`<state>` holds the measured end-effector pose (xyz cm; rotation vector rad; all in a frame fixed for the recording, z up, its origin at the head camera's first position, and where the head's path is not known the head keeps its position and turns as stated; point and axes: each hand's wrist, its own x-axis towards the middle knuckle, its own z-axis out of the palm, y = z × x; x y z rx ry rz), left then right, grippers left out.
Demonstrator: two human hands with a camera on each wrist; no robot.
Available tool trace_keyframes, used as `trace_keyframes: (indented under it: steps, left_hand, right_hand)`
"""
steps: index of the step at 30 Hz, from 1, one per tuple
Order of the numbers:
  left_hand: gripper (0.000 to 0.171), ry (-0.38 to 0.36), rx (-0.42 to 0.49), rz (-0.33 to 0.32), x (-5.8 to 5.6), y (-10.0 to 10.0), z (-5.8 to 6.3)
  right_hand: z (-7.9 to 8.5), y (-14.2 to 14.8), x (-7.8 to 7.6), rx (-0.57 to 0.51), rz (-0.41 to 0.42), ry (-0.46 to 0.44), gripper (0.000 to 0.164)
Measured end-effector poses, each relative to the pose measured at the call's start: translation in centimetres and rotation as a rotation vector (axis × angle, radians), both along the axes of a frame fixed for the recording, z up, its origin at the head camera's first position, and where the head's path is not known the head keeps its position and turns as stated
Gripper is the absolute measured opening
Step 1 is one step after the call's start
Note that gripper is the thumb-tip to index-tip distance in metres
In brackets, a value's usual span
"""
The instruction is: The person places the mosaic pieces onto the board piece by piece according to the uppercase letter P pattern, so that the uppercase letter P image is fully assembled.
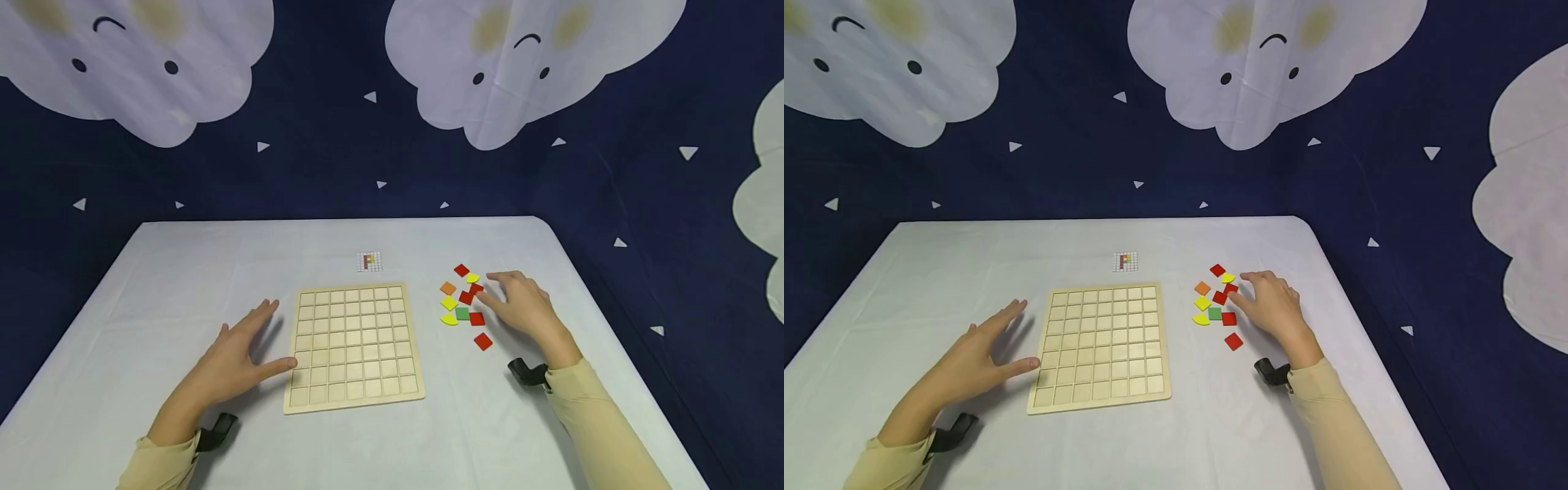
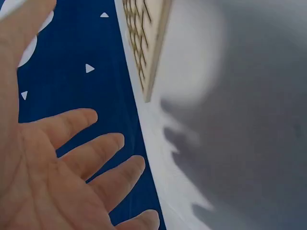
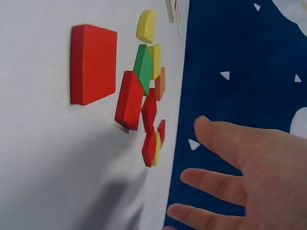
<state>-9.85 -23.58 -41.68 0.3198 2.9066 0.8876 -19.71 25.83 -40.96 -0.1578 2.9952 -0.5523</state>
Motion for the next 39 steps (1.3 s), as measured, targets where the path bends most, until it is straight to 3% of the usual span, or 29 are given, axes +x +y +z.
trace_keyframes:
  steps: [9, 14, 32, 39]
  left_hand:
    - [0.143, -0.118, 0.043, -0.099, 1.3, 0.0, -1.9]
    - [0.148, -0.111, 0.018, -0.127, 1.5, 0.4, -2.0]
    - [0.142, -0.093, -0.029, -0.114, 1.4, 0.6, -2.4]
    - [0.142, -0.081, -0.034, -0.114, 1.5, 0.5, -2.5]
  right_hand:
    - [-1.2, -0.5, -3.5, -0.072, -0.002, -0.008, 0.049]
    - [-1.6, -0.5, -4.5, -0.076, -0.022, -0.017, 0.047]
    - [-2.2, -1.1, -5.3, -0.054, -0.120, 0.033, 0.038]
    - [-2.4, -1.3, -5.7, -0.047, -0.106, 0.036, 0.037]
